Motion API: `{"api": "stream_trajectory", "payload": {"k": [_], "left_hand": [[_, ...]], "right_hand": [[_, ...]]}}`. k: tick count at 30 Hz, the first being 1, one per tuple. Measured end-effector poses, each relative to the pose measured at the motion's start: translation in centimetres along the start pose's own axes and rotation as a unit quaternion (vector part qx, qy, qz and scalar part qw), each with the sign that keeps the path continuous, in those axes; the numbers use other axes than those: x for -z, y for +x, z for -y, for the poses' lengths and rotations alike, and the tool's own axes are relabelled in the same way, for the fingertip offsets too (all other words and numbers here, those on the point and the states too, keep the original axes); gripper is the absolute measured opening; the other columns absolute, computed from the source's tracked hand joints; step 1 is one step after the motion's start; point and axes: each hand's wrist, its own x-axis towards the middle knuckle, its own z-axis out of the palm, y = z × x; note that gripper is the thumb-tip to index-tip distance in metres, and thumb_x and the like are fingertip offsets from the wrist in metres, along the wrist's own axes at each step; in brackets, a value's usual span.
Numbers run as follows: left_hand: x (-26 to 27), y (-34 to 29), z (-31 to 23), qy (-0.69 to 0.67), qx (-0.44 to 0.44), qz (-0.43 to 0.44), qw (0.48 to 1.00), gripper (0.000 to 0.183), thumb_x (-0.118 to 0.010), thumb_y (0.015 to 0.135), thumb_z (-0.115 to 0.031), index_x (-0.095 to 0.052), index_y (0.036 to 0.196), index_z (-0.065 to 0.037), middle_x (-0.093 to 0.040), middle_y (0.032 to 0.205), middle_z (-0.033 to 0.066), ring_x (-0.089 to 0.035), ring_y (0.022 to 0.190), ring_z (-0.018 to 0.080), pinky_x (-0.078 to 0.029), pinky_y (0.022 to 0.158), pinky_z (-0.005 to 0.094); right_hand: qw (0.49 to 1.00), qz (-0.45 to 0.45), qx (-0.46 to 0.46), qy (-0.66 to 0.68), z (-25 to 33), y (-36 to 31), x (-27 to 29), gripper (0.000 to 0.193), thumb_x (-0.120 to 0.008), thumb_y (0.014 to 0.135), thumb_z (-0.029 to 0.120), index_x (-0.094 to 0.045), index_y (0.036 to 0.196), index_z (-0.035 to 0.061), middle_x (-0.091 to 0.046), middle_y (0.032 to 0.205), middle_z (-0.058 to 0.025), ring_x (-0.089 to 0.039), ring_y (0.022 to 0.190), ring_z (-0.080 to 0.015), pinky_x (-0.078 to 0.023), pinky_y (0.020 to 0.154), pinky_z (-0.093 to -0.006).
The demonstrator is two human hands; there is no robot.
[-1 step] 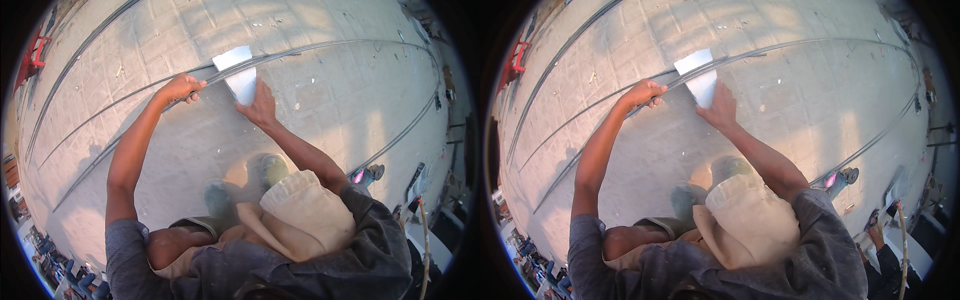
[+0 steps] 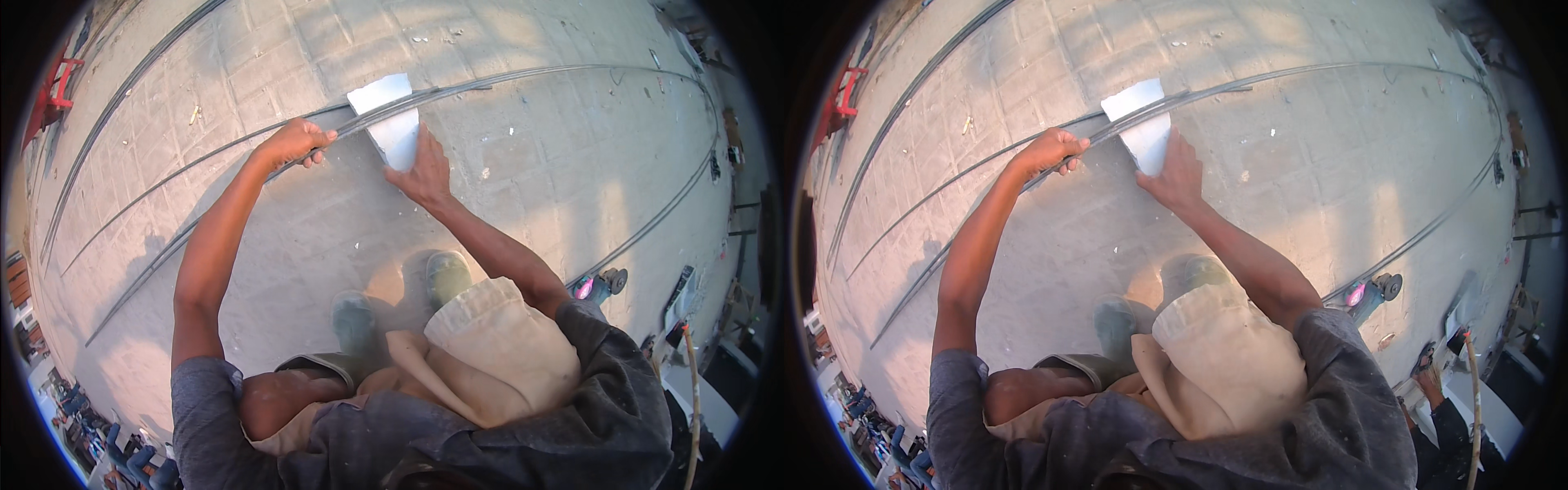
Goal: The person measures a metal rod with a tape measure, marks it by placing a small white block against it, and then cuts the rod using an angle grinder.
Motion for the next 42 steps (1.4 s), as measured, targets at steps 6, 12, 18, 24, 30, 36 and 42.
{"api": "stream_trajectory", "payload": {"k": [6, 12, 18, 24, 30, 36, 42], "left_hand": [[-0.1, -0.4, -0.1, 0.009, 0.0, 0.003, 1.0, 0.041, -0.065, 0.091, -0.044, -0.059, 0.074, -0.007, -0.057, 0.061, 0.0028, -0.052, 0.052, 0.0099, -0.043, 0.051, 0.0246], [-0.7, -0.4, -0.4, 0.007, 0.004, -0.026, 1.0, 0.042, -0.063, 0.092, -0.044, -0.06, 0.073, -0.008, -0.057, 0.059, 0.0035, -0.051, 0.05, 0.0105, -0.042, 0.051, 0.0255], [-0.6, -0.4, 0.1, 0.007, 0.007, -0.051, 0.999, 0.041, -0.062, 0.093, -0.044, -0.058, 0.072, -0.009, -0.058, 0.06, 0.0033, -0.05, 0.05, 0.0101, -0.042, 0.052, 0.0252], [0.0, -0.2, 0.6, 0.028, -0.006, -0.064, 0.998, 0.043, -0.06, 0.093, -0.048, -0.059, 0.074, -0.009, -0.059, 0.064, 0.0025, -0.051, 0.056, 0.009, -0.041, 0.056, 0.0249], [-1.7, 1.6, 0.9, 0.072, -0.061, -0.082, 0.992, 0.053, -0.053, 0.094, -0.054, -0.06, 0.076, -0.005, -0.057, 0.065, 0.0033, -0.049, 0.059, 0.0107, -0.04, 0.057, 0.0289], [-0.8, 1.5, 3.9, 0.125, -0.095, -0.142, 0.977, 0.055, -0.048, 0.097, -0.058, -0.059, 0.08, -0.007, -0.051, 0.069, 0.0, -0.046, 0.063, 0.011, -0.038, 0.06, 0.026], [0.7, 2.0, 4.8, 0.169, -0.135, -0.166, 0.962, 0.046, -0.045, 0.102, -0.045, -0.057, 0.087, -0.003, -0.05, 0.075, 0.0016, -0.046, 0.072, 0.0133, -0.038, 0.066, 0.0283]], "right_hand": [[0.998, 0.059, 0.005, 0.012, 1.3, -0.4, 0.4, 0.107, -0.081, 0.066, 0.034, -0.022, 0.146, -0.0063, -0.046, 0.134, -0.0243, -0.046, 0.12, -0.0413, -0.041, 0.096, -0.0508], [0.997, 0.064, -0.012, 0.041, 2.9, -1.4, -1.3, 0.108, -0.081, 0.068, 0.034, -0.018, 0.147, -0.0062, -0.041, 0.138, -0.0242, -0.043, 0.124, -0.0397, -0.039, 0.099, -0.0514], [0.996, 0.086, -0.032, 0.023, 4.1, -0.9, -0.9, 0.106, -0.08, 0.072, 0.037, -0.019, 0.147, -0.0063, -0.039, 0.141, -0.0256, -0.04, 0.128, -0.0404, -0.036, 0.103, -0.0514], [0.996, 0.084, 0.003, 0.001, 3.7, -0.8, -0.8, 0.101, -0.075, 0.078, 0.04, -0.017, 0.147, -0.0055, -0.034, 0.144, -0.026, -0.037, 0.131, -0.0398, -0.033, 0.104, -0.0532], [0.991, 0.058, -0.016, 0.117, -2.5, -5.1, 5.9, 0.069, -0.067, 0.087, 0.035, -0.035, 0.137, -0.0003, -0.046, 0.13, -0.0221, -0.05, 0.117, -0.0346, -0.042, 0.096, -0.0445], [0.94, -0.155, -0.303, 0.033, -13.5, -18.6, 16.3, 0.026, -0.07, 0.088, 0.024, -0.058, 0.089, 0.001, -0.061, 0.077, -0.0099, -0.06, 0.071, -0.0171, -0.05, 0.063, -0.0323], [0.744, -0.287, -0.565, -0.214, -26.5, -33.5, 23.4, 0.064, -0.071, 0.079, 0.035, -0.047, 0.126, 0.0009, -0.052, 0.124, -0.0205, -0.051, 0.12, -0.0351, -0.042, 0.097, -0.0485]]}}
